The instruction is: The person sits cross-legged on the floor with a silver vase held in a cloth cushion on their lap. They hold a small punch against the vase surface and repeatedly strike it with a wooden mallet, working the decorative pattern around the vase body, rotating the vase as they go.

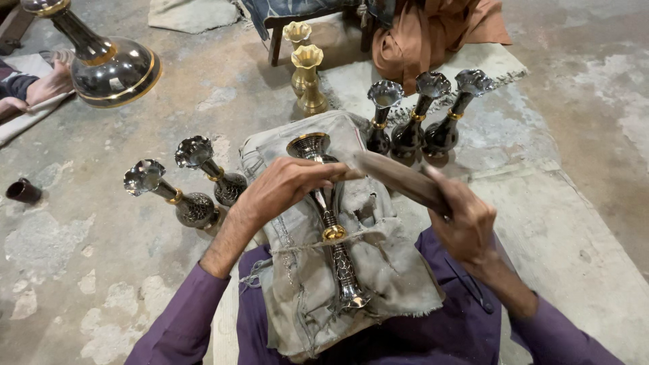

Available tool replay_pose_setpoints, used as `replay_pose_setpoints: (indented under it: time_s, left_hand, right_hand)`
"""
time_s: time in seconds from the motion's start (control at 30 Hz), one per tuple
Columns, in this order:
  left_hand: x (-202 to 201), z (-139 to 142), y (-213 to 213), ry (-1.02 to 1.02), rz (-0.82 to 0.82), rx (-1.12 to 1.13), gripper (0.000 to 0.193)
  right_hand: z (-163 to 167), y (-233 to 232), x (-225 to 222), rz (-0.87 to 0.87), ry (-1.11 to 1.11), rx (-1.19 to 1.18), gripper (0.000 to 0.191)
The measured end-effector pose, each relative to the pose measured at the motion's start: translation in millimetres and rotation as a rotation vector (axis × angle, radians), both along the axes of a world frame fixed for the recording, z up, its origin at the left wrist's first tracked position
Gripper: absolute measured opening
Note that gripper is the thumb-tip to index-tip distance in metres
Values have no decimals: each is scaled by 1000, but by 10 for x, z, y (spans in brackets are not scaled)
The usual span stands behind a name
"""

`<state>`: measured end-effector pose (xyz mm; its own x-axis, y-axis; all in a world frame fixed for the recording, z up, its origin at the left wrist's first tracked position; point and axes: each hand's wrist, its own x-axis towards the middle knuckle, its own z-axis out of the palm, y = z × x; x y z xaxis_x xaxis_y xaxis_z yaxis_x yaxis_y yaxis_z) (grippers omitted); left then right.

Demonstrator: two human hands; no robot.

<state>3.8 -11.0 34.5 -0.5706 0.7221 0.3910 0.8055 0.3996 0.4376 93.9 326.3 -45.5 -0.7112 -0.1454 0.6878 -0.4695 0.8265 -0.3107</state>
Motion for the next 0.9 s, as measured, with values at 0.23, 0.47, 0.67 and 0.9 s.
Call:
replay_pose_setpoints:
  time_s: [0.23,0.47,0.67,0.9]
  left_hand:
    - [12,16,8,12,-17,-134,46]
    - [-13,-45,-13,176,-15,20,44]
    - [-75,-1,-47,-157,128,206,47]
    - [-136,91,-3,-138,81,72,50]
  right_hand:
    - [-200,-64,-13,81,126,-169,61]
    - [-222,-70,-64,-62,-36,-70,69]
    - [-143,-26,-114,-58,-347,-246,78]
    - [-82,-1,-160,29,-479,163,83]
